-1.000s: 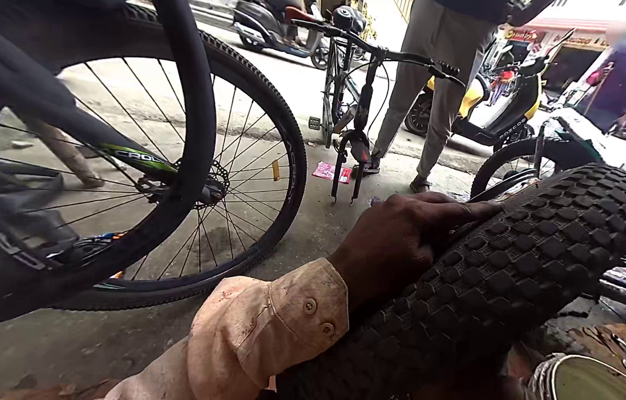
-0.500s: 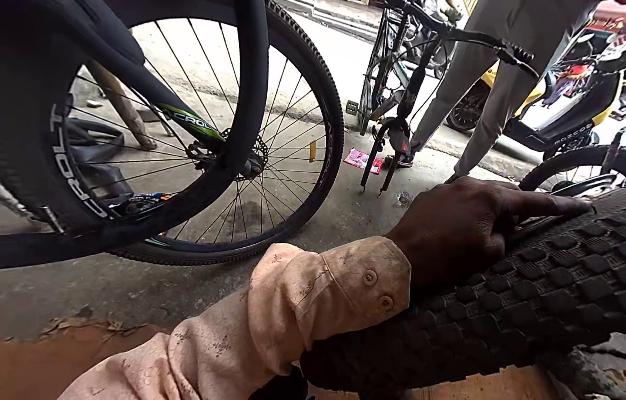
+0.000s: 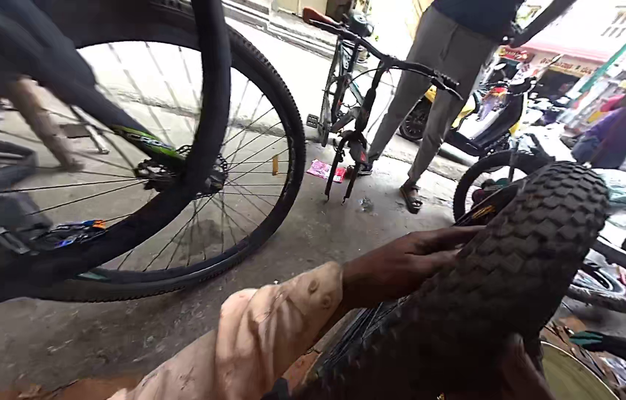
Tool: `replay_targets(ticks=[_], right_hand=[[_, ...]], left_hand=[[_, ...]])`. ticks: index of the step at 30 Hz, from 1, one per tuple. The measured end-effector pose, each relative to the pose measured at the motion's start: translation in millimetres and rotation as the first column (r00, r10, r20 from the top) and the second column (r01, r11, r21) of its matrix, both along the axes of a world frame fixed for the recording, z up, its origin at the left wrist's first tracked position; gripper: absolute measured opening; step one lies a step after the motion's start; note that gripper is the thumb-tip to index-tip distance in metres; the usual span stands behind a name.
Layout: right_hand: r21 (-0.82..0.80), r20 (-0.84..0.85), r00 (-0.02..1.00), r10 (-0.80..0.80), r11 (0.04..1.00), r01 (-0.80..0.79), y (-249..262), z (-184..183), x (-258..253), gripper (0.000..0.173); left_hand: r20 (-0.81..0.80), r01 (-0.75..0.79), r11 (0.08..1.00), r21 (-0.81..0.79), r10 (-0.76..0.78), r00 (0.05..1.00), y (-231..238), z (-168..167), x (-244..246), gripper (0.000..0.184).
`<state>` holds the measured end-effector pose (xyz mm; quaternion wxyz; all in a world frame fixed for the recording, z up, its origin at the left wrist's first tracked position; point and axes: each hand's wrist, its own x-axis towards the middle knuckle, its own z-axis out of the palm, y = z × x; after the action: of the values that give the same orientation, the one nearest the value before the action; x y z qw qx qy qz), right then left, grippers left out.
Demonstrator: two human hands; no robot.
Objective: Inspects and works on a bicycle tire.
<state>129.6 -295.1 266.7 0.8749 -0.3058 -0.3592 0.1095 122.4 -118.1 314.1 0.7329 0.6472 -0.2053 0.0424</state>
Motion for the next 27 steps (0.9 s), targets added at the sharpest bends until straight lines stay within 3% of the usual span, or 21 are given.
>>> replay_targets(ticks=[3,5,10,13,16,18,22,24,26,27], right_hand=[[0.094,-0.087,0.996,0.016,0.996,-0.008,2.4,21.8,23.8,0.024],[0.118,-0.105,0.992,0.073,0.991,-0.061,0.5,16.6,33.5,0.025],[0.203,-0.123,0.977,0.174,0.968,-0.147,-0.1,12.9,41.7,0.024],[0.234,-0.107,0.969,0.222,0.953,-0.192,-0.5,7.5,46.9,0.023],[0.238,-0.068,0.974,0.216,0.952,-0.194,-9.5,-4.3,47.0,0.022],[0.248,-0.075,0.976,0.204,0.952,-0.180,-10.1,-8.0,46.3,0.022],[0.296,-0.055,0.990,0.133,0.949,-0.111,2.5,-15.7,45.9,0.022],[0.358,0.076,0.978,0.193,0.910,-0.208,6.3,-53.8,67.5,0.029],[0.440,-0.052,0.976,0.213,0.882,-0.169,15.5,-66.0,62.9,0.031],[0.477,-0.207,0.961,0.185,0.876,-0.066,22.6,-59.9,48.2,0.033]], left_hand=[[0.002,-0.048,0.999,0.009,0.048,0.999,-9.0,-2.9,1.6,0.046],[-0.016,-0.064,0.998,0.005,0.064,0.998,-10.2,-2.4,14.2,0.043],[-0.057,0.070,0.996,-0.053,-0.073,0.996,-10.0,3.7,31.9,0.036],[-0.023,0.010,0.999,-0.035,-0.011,1.000,-6.0,0.3,45.0,0.035],[-0.140,-0.023,0.999,-0.025,0.019,0.990,9.4,9.7,45.3,0.049],[-0.154,-0.029,0.999,-0.020,0.026,0.988,13.3,12.2,41.2,0.046],[0.025,-0.126,0.979,0.160,0.123,0.992,11.3,19.3,36.9,0.052],[0.159,-0.246,0.913,0.327,0.203,0.966,10.1,23.6,33.4,0.046],[0.244,-0.382,0.818,0.429,0.302,0.921,5.8,23.5,30.8,0.042],[0.260,-0.426,0.779,0.461,0.340,0.904,3.9,25.0,29.0,0.042]])
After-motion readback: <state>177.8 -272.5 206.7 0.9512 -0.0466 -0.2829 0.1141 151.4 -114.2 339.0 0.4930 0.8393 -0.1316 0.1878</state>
